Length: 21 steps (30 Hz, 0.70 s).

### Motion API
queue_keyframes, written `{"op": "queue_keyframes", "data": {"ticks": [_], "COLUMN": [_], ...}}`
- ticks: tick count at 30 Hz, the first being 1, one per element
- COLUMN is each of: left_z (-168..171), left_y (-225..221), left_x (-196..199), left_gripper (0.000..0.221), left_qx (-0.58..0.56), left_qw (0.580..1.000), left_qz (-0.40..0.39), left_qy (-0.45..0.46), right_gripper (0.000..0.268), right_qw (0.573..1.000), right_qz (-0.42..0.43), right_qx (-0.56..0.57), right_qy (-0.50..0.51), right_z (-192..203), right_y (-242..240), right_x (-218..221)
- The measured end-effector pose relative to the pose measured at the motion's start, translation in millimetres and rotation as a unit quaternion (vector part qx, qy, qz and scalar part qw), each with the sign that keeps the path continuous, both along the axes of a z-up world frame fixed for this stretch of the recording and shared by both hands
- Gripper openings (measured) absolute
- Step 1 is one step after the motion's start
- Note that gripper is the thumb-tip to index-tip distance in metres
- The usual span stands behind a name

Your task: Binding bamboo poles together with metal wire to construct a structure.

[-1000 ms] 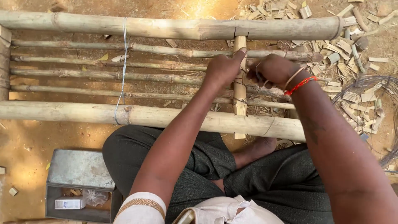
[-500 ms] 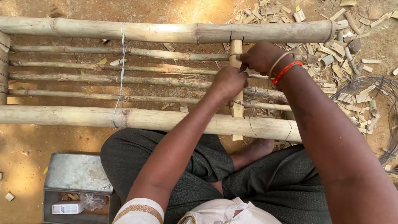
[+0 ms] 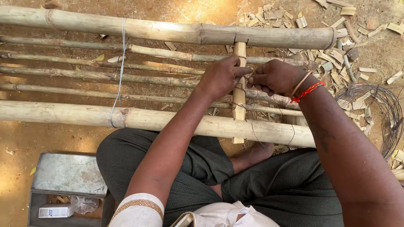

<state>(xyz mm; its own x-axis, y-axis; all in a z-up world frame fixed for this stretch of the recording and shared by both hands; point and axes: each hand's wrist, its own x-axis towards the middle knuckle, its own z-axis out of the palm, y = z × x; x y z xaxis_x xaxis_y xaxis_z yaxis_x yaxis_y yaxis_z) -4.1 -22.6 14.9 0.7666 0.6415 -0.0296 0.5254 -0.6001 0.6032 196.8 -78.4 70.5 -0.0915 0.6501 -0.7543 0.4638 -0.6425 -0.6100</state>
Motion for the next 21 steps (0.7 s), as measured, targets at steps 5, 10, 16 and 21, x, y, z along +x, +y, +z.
{"op": "queue_keyframes", "data": {"ticks": [5,10,16,21], "left_z": [-19,-25,-40,-38], "left_y": [-3,-6,-11,-14], "left_x": [2,-1,-4,-3], "left_gripper": [0.017,0.007,0.004,0.005], "left_qx": [0.057,-0.088,-0.127,-0.153], "left_qw": [0.997,0.985,0.96,0.948], "left_qz": [0.039,0.137,0.182,0.201], "left_qy": [-0.025,-0.054,-0.169,-0.194], "right_gripper": [0.026,0.023,0.021,0.027], "right_qw": [0.987,0.917,0.876,0.865], "right_qz": [0.097,0.234,0.371,0.381], "right_qx": [0.064,0.204,0.146,0.16], "right_qy": [-0.114,-0.252,-0.27,-0.285], "right_z": [11,3,-3,-22], "right_y": [3,13,25,39], "right_x": [-2,0,-11,-8]}}
